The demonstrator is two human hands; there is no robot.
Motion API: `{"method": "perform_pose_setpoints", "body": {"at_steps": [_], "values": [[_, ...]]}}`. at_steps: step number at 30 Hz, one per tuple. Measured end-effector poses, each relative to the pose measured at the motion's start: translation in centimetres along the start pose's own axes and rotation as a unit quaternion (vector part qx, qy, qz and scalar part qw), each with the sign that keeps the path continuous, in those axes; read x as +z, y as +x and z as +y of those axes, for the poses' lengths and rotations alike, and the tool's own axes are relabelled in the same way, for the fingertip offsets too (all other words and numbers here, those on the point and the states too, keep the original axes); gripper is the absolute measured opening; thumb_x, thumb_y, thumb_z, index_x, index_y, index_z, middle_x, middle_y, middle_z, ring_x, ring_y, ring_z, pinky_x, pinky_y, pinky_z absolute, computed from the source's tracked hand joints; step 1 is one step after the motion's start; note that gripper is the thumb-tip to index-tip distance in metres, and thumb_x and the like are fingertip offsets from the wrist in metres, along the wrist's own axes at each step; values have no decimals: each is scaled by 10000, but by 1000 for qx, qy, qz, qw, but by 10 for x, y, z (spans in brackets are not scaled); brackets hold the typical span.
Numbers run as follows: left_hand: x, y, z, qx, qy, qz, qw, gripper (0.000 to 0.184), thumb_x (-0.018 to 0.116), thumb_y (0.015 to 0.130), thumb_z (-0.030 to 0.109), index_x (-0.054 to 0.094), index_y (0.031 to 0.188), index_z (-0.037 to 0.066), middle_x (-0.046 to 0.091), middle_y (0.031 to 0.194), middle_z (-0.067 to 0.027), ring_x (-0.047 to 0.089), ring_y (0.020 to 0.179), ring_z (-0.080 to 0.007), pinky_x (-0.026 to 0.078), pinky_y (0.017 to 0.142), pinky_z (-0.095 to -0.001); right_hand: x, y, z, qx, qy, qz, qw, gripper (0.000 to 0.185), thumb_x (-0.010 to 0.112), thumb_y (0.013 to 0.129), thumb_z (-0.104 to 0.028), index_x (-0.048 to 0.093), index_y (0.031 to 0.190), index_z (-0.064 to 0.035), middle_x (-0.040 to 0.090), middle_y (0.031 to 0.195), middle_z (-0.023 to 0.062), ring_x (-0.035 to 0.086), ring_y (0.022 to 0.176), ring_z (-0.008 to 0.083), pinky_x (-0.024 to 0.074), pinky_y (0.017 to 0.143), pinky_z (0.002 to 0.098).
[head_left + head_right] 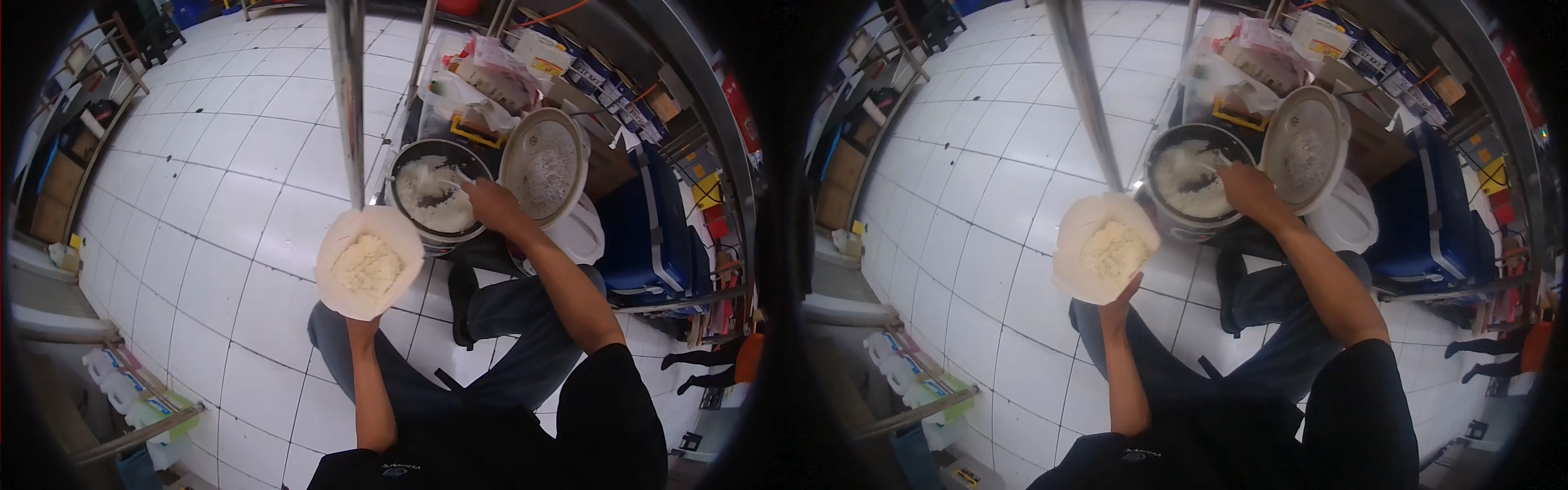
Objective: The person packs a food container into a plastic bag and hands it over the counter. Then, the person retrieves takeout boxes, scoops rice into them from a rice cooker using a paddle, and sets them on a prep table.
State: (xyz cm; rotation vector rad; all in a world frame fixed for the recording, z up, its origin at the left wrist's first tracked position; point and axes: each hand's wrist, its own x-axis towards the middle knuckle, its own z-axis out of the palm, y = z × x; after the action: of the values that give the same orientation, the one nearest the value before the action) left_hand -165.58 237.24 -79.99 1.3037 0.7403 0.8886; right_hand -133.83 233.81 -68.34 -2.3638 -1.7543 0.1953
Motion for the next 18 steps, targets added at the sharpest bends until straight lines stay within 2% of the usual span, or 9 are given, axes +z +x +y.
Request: {"method": "perform_pose_setpoints", "body": {"at_steps": [1,4,7,9,11,13,14,16,18], "values": [[-3,-2,3,8,-6,4,1000,1066,842,610,0,153,1422,43,402,1376,-158,503,1210,-263,455,1000,-368,9,-4,-3,12,-103,-22,994,324,509,879,-93,558,1195,-42,643,940,161,623,886,334,490,770,442],[-5,-8,14,27,-29,26,999,1069,849,610,10,155,1422,48,394,1384,-159,491,1224,-262,445,1012,-373,-41,-5,-56,38,-23,79,996,319,504,842,-86,615,1137,-33,637,1031,238,638,933,362,501,827,451],[0,-5,23,53,-33,28,998,1071,856,610,20,157,1421,53,387,1391,-160,479,1238,-262,436,1023,-377,-30,-15,-28,75,-142,-252,954,271,512,846,-99,657,1063,-27,646,1013,245,635,937,372,504,823,437],[4,3,45,97,-57,34,993,1073,861,610,27,159,1420,57,382,1397,-161,471,1248,-261,430,1030,-381,-73,-26,-61,75,-51,-166,982,241,545,839,-116,676,1012,-10,665,983,215,645,898,361,507,789,448],[9,6,59,122,-70,53,989,1075,866,610,34,160,1420,60,378,1402,-161,463,1258,-261,424,1038,-384,-134,-41,-87,-42,89,-3,995,246,568,841,-117,667,1038,-8,669,993,193,658,873,325,508,773,429],[16,11,61,127,-65,70,987,1044,871,614,102,197,1407,29,439,1348,-157,499,1209,-242,438,1014,-379,-202,-64,-137,-37,146,-90,985,230,592,827,-110,687,1025,-41,680,941,164,670,837,290,517,715,394],[17,12,63,129,-61,71,987,1032,874,615,136,215,1400,13,470,1322,-154,517,1184,-233,445,1002,-377,-205,-77,-154,-60,79,-98,990,226,599,812,-102,689,1008,-37,678,907,163,673,817,285,522,690,385],[22,11,66,160,-62,24,985,1052,882,595,83,204,1399,40,421,1350,-153,474,1234,-247,414,1036,-380,-204,-91,-187,-109,-68,-107,986,216,614,782,-86,694,974,-28,676,839,162,680,777,276,530,641,366],[31,6,67,156,-66,1,985,1050,885,585,52,212,1391,54,402,1352,-150,460,1247,-252,399,1046,-371,-152,-76,-189,-237,-141,-91,957,174,637,717,-67,694,869,-6,665,756,170,682,738,280,531,585,370]]}}
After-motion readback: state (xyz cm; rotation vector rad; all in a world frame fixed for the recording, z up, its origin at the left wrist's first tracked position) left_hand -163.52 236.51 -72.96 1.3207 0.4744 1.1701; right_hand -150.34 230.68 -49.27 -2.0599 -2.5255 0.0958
